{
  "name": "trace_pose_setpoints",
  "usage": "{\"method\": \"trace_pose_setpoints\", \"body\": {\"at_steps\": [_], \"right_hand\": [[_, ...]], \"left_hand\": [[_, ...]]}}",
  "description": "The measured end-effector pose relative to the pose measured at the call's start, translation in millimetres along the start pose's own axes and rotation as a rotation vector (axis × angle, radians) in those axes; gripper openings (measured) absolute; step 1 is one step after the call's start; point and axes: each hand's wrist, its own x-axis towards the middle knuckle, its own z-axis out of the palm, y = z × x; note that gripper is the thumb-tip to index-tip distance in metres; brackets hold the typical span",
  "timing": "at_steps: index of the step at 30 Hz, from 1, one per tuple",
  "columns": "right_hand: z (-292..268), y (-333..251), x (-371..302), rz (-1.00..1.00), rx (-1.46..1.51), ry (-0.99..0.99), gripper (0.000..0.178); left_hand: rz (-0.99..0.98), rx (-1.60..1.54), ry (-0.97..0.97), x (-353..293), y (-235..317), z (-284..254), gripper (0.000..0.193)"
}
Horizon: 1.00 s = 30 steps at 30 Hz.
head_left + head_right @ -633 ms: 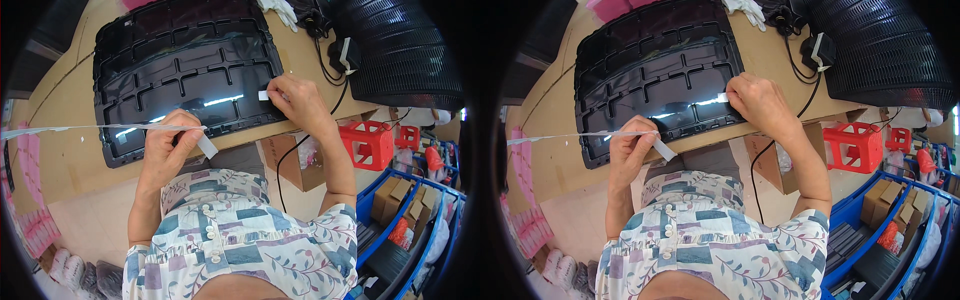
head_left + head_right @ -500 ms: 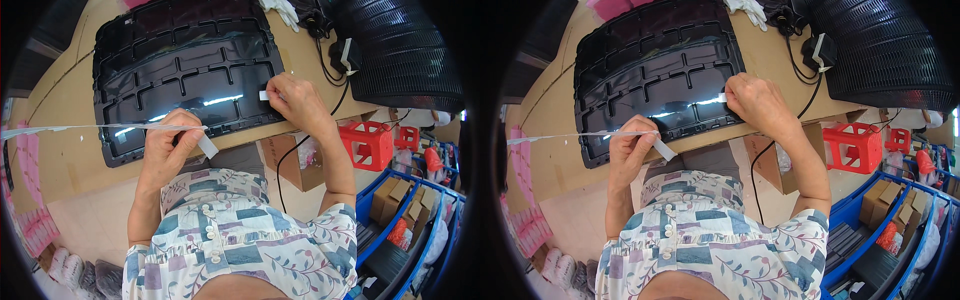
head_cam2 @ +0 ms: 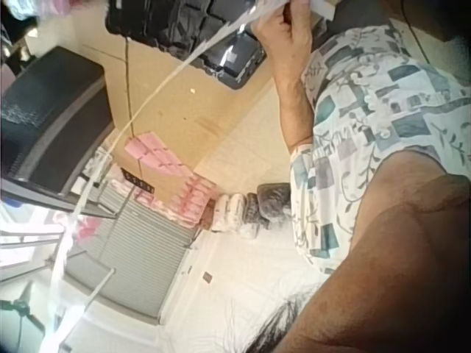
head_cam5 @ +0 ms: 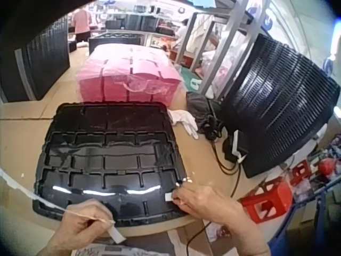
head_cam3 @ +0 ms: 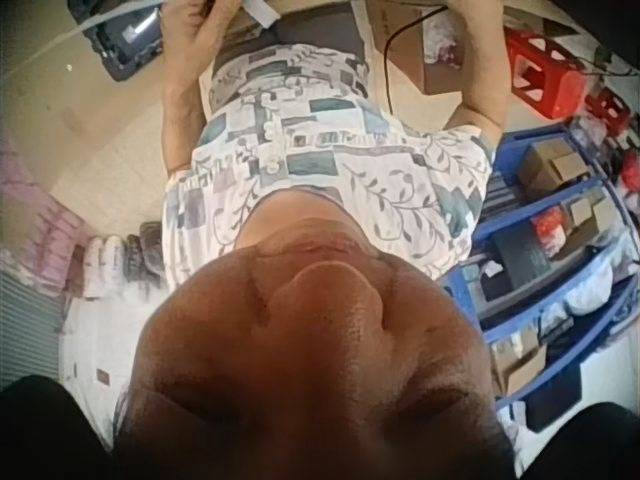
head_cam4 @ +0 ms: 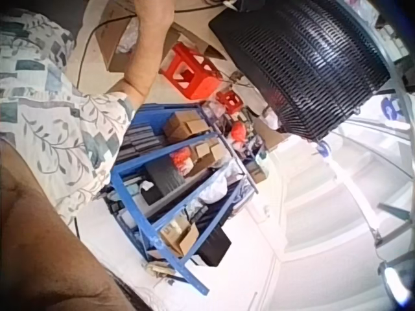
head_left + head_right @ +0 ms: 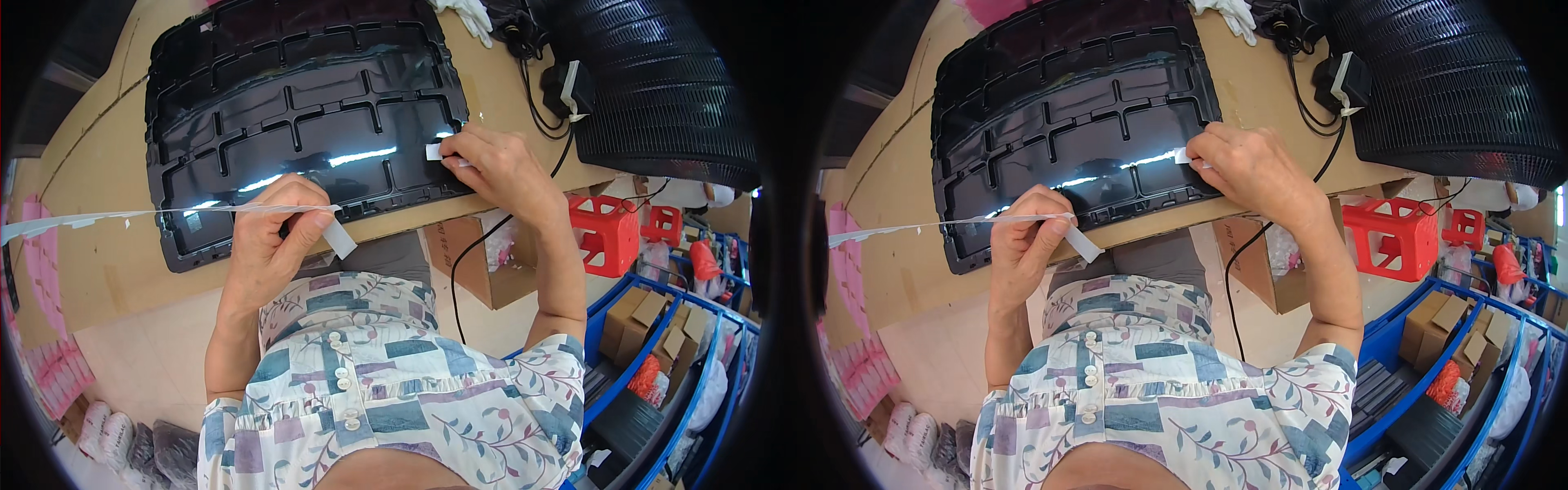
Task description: The person places pink foam inserts into black plastic trays, presses them down, and stacks the completed trays. They then peel small white adhesive labels from a strip and apply them to the trays before repeating the process with additional trays.
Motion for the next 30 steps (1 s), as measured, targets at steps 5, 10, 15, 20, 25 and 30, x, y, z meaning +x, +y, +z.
{"method": "trace_pose_setpoints", "body": {"at_steps": [5,10,15,20,25,30], "right_hand": [[-2.9,0.2,4.3,-0.143,-0.231,-0.081,0.011],[0.2,1.5,10.3,-0.256,-0.359,-0.124,0.01],[-2.4,10.9,17.6,-0.187,-0.1,-0.133,0.014],[3.7,15.3,18.6,-0.131,0.061,-0.11,0.014],[5.3,15.1,12.3,-0.109,0.094,-0.083,0.011],[7.8,14.4,15.1,-0.097,0.105,-0.028,0.009]], "left_hand": [[0.02,0.019,0.008,-0.6,-0.5,-0.1,0.01],[-0.003,0.005,0.01,-0.9,-0.3,0.7,0.01],[0.012,0.008,0.016,-0.6,-0.4,0.6,0.01],[0.004,0.026,0.007,-0.4,3.0,-0.5,0.01],[0.01,0.03,0.002,-0.1,2.9,-0.8,0.01],[0.018,0.035,-0.004,-0.3,1.2,-1.8,0.009]]}}
